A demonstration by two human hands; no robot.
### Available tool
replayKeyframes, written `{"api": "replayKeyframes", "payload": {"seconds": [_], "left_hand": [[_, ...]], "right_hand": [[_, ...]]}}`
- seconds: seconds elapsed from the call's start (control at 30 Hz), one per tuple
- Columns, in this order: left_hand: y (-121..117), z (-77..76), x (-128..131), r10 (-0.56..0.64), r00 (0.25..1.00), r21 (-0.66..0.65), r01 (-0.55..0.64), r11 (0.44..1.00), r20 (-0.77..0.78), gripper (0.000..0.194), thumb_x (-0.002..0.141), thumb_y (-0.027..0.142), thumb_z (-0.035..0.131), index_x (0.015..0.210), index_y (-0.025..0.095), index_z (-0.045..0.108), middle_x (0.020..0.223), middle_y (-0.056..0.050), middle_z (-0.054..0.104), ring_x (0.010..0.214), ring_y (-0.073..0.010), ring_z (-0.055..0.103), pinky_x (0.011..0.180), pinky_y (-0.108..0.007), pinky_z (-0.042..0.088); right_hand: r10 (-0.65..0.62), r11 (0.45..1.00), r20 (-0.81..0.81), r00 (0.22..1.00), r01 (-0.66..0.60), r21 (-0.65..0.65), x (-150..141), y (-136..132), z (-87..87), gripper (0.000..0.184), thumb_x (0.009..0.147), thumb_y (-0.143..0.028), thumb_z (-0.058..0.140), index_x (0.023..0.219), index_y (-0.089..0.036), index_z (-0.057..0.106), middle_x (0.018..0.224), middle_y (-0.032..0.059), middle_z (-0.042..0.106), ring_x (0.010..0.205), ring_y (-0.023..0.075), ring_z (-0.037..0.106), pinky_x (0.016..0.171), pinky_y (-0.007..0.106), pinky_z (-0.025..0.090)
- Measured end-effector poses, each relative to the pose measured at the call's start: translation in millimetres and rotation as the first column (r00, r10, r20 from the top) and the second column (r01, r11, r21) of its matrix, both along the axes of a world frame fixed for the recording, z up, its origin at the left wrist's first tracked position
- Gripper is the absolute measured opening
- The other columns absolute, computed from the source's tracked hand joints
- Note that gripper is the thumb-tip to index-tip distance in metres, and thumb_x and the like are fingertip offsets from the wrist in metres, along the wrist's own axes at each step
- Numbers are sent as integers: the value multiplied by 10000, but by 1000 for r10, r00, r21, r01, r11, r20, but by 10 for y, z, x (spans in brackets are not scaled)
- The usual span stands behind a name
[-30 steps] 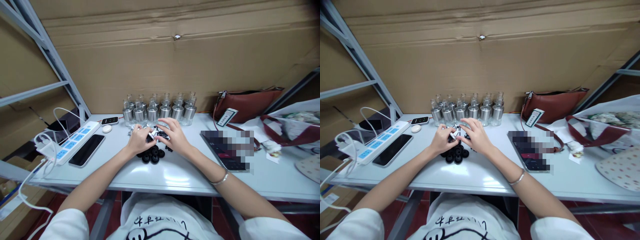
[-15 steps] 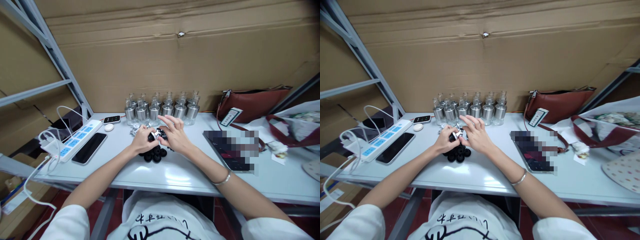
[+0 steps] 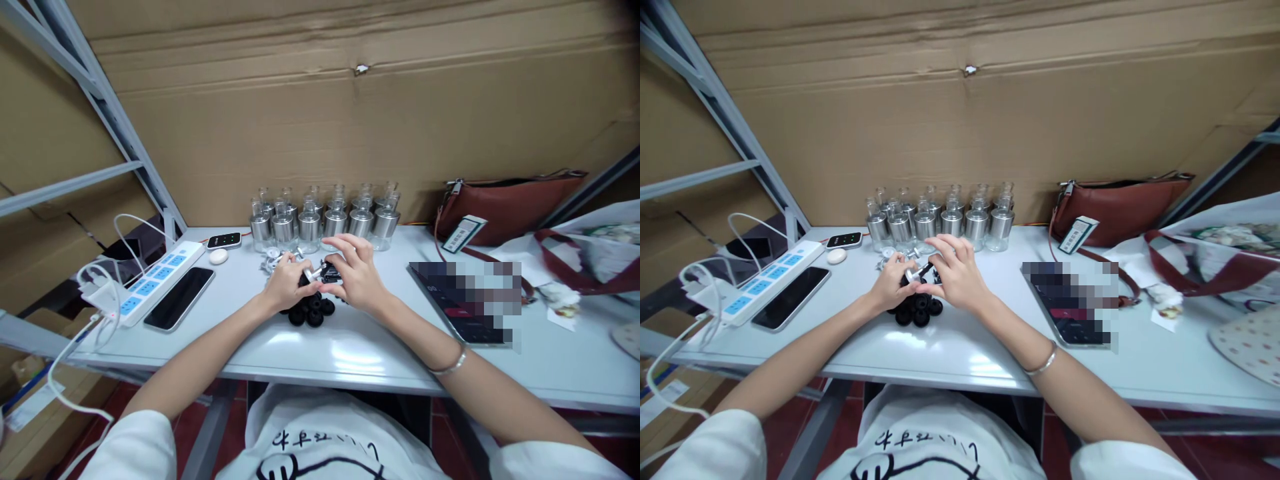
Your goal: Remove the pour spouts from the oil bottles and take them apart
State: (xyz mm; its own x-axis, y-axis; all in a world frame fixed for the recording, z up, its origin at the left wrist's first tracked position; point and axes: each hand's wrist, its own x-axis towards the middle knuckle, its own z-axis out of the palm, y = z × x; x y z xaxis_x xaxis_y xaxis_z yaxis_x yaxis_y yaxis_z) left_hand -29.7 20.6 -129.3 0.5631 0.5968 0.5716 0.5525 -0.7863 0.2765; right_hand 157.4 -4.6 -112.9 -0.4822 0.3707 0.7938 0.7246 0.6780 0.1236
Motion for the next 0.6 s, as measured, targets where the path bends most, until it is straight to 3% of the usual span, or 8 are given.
{"api": "replayKeyframes", "payload": {"seconds": [0.23,0.43,0.6], "left_hand": [[1,40,0,-48,999,112,47,993,13,718,817,740,110,725,169,535,619,-45,551,642,-181,383,711,-338,372],[46,68,-21,-87,996,301,89,949,-20,597,873,658,229,716,162,521,609,-17,586,523,-131,422,728,-332,342],[40,109,-44,-188,982,390,179,903,-16,523,886,616,305,714,163,502,579,4,589,496,-117,444,708,-306,348]], "right_hand": [[11,999,-38,999,-9,41,-16,-17,-16,689,856,-672,189,912,-135,616,1172,174,552,1135,287,397,959,436,316],[56,998,-55,997,-55,25,-7,-38,3,608,876,-632,279,1002,-133,603,1167,170,546,1128,285,402,956,441,336],[130,990,-75,989,-126,56,-20,-68,36,560,865,-615,355,1012,-135,604,1115,160,566,1092,268,426,944,418,365]]}}
